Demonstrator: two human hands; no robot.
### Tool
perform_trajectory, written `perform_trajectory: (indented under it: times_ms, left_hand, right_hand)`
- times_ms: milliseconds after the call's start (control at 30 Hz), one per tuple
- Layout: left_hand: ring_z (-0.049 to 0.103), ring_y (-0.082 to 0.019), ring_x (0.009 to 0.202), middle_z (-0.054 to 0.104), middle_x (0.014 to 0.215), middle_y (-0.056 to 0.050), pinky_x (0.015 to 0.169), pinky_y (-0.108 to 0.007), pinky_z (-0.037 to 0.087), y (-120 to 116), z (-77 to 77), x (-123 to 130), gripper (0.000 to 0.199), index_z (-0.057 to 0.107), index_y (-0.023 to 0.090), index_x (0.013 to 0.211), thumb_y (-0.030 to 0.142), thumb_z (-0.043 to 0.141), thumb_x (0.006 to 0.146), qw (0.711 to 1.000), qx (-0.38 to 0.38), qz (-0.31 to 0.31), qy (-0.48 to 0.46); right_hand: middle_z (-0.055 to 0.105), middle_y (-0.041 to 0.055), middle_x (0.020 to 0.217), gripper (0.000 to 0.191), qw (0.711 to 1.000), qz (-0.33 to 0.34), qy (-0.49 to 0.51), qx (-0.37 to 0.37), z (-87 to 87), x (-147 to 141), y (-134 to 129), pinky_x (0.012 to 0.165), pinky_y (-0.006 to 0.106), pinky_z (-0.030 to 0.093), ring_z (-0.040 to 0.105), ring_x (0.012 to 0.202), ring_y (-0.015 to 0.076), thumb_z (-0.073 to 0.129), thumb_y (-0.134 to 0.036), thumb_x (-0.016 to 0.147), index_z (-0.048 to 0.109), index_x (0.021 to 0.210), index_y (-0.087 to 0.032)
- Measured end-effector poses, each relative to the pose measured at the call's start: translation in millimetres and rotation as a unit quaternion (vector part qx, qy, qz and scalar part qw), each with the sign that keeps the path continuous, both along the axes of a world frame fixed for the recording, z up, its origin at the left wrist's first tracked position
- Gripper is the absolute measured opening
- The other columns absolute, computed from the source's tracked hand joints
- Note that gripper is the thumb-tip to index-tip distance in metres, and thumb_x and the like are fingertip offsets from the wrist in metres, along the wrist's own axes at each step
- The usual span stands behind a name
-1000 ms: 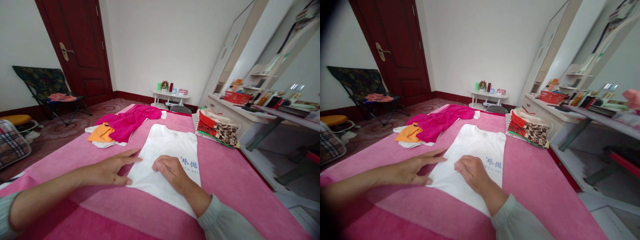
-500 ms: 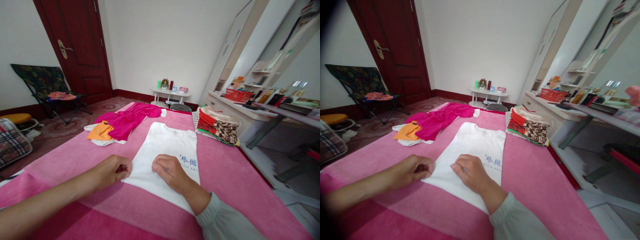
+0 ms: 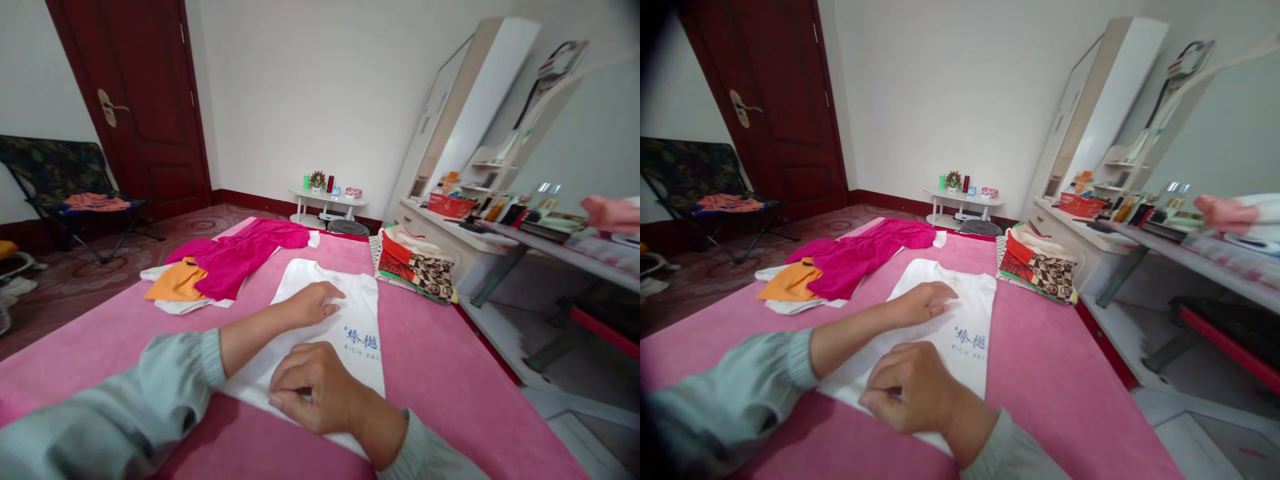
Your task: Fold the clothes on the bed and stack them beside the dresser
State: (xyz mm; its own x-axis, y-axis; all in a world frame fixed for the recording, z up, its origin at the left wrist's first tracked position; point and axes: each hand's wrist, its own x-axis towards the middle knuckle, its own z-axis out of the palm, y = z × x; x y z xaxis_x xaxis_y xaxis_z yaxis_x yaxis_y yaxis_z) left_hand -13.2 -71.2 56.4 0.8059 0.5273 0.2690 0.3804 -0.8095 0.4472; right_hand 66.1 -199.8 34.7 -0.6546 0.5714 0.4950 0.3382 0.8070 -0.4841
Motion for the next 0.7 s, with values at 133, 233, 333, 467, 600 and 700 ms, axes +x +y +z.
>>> perform_trajectory:
  times_ms: [133, 233, 333, 467, 600, 700]
  left_hand:
    - [0.036, -0.024, 0.135, 0.040, 0.146, -0.010, 0.112, -0.042, 0.026, 8, -35.0, 21, 0.045, 0.049, 0.022, 0.135, 0.037, 0.040, 0.094, 0.997, 0.052, -0.029, 0.049]
    - [0.017, -0.031, 0.142, 0.026, 0.154, -0.004, 0.113, -0.054, 0.013, 2, -42.7, 20, 0.051, 0.042, 0.034, 0.139, 0.048, 0.046, 0.090, 0.989, 0.083, -0.058, 0.107]
    - [0.013, -0.032, 0.143, 0.023, 0.155, -0.001, 0.111, -0.061, 0.008, -8, -37.3, 17, 0.052, 0.038, 0.041, 0.139, 0.055, 0.043, 0.090, 0.986, 0.078, -0.086, 0.116]
    - [0.014, -0.032, 0.142, 0.023, 0.155, 0.002, 0.110, -0.062, 0.006, -16, -30.2, 16, 0.050, 0.039, 0.045, 0.137, 0.061, 0.035, 0.090, 0.987, 0.049, -0.106, 0.106]
    - [0.012, -0.032, 0.143, 0.023, 0.154, 0.003, 0.111, -0.061, 0.005, -13, -32.1, 16, 0.050, 0.040, 0.045, 0.137, 0.061, 0.037, 0.089, 0.988, 0.038, -0.111, 0.097]
    - [0.013, -0.032, 0.143, 0.023, 0.154, 0.002, 0.110, -0.062, 0.005, -12, -34.0, 16, 0.050, 0.040, 0.044, 0.137, 0.061, 0.036, 0.090, 0.989, 0.037, -0.111, 0.088]
  right_hand:
    - [0.064, 0.0029, 0.065, 0.030, 0.998, -0.044, 0.055, -0.002, -0.9, 9, 0, 0.064, 0.025, 0.045, 0.058, 0.061, 0.0126, 0.050, -0.033, 0.089, 0.061, 0.066, -0.018]
    - [0.060, 0.0021, 0.059, 0.036, 0.974, -0.178, 0.137, -0.004, 2.5, 29, 13, 0.061, 0.026, 0.043, 0.055, 0.057, 0.0128, 0.046, -0.033, 0.091, 0.060, 0.062, -0.018]
    - [0.063, 0.0033, 0.072, 0.028, 0.901, -0.375, 0.218, 0.014, 3.9, 69, 38, 0.065, 0.027, 0.045, 0.058, 0.069, 0.0155, 0.045, -0.031, 0.090, 0.062, 0.073, -0.018]
    - [0.063, 0.0086, 0.103, 0.033, 0.796, -0.586, 0.154, -0.009, -3.2, 133, 75, 0.074, 0.030, 0.046, 0.059, 0.084, 0.0194, 0.051, -0.036, 0.082, 0.058, 0.109, -0.017]
    - [0.064, 0.0035, 0.079, 0.053, 0.785, -0.604, 0.027, -0.135, -12.2, 170, 101, 0.064, 0.029, 0.044, 0.060, 0.072, 0.0200, 0.057, -0.041, 0.078, 0.050, 0.123, -0.013]
    - [0.060, -0.0025, 0.067, 0.042, 0.806, -0.583, -0.013, -0.102, -16.2, 176, 114, 0.061, 0.026, 0.041, 0.058, 0.064, 0.0170, 0.061, -0.028, 0.073, 0.056, 0.113, -0.017]
